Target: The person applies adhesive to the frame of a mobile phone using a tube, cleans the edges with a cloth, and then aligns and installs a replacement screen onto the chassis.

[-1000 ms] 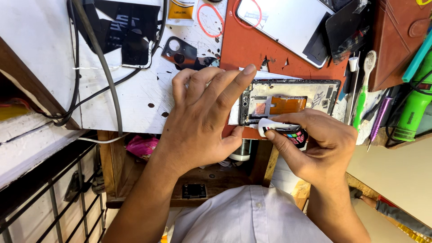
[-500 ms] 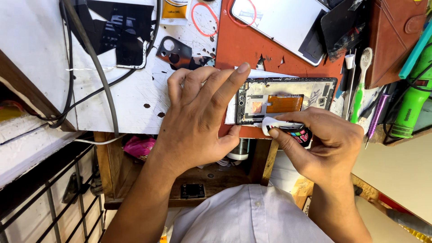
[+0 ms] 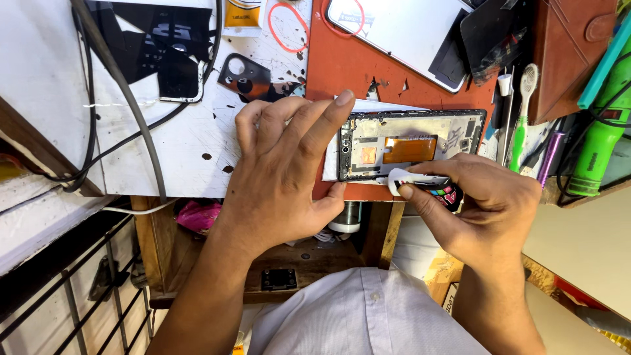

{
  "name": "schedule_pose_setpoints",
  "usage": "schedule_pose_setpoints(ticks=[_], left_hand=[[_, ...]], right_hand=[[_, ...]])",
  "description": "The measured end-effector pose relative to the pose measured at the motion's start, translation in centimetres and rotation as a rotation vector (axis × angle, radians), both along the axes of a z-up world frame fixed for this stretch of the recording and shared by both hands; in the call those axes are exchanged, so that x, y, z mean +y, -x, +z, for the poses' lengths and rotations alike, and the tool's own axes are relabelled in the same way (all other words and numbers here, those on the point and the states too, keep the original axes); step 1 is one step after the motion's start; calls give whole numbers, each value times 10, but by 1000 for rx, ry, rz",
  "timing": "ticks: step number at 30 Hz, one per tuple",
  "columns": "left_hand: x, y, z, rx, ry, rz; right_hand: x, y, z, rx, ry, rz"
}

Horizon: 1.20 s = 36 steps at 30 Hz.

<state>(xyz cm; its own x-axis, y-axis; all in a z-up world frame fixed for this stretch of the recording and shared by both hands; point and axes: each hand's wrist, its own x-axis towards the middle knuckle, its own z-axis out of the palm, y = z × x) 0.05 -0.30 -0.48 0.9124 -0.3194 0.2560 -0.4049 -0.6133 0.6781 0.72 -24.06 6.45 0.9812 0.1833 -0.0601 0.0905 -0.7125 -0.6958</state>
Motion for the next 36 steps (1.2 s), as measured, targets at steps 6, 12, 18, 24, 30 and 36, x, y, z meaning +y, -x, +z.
schedule_pose_setpoints(ticks=[6, 12, 18, 24, 30, 36], left_hand=[[0, -1, 0, -1, 7, -10], [0, -1, 1, 7, 5, -9], [-1, -1, 0, -1, 0, -3], [0, -1, -1, -1, -3, -1], [0, -2, 0, 11, -6, -8], [0, -3, 3, 10, -16, -9]], right_hand=[[-4, -1, 2, -3, 21, -3], [-7, -2, 4, 8, 57, -30], [-11, -4, 7, -31, 42, -16], [-23, 1, 4, -5, 71, -52], [-28, 2, 6, 24, 46, -99], [-34, 2, 8, 30, 56, -108]])
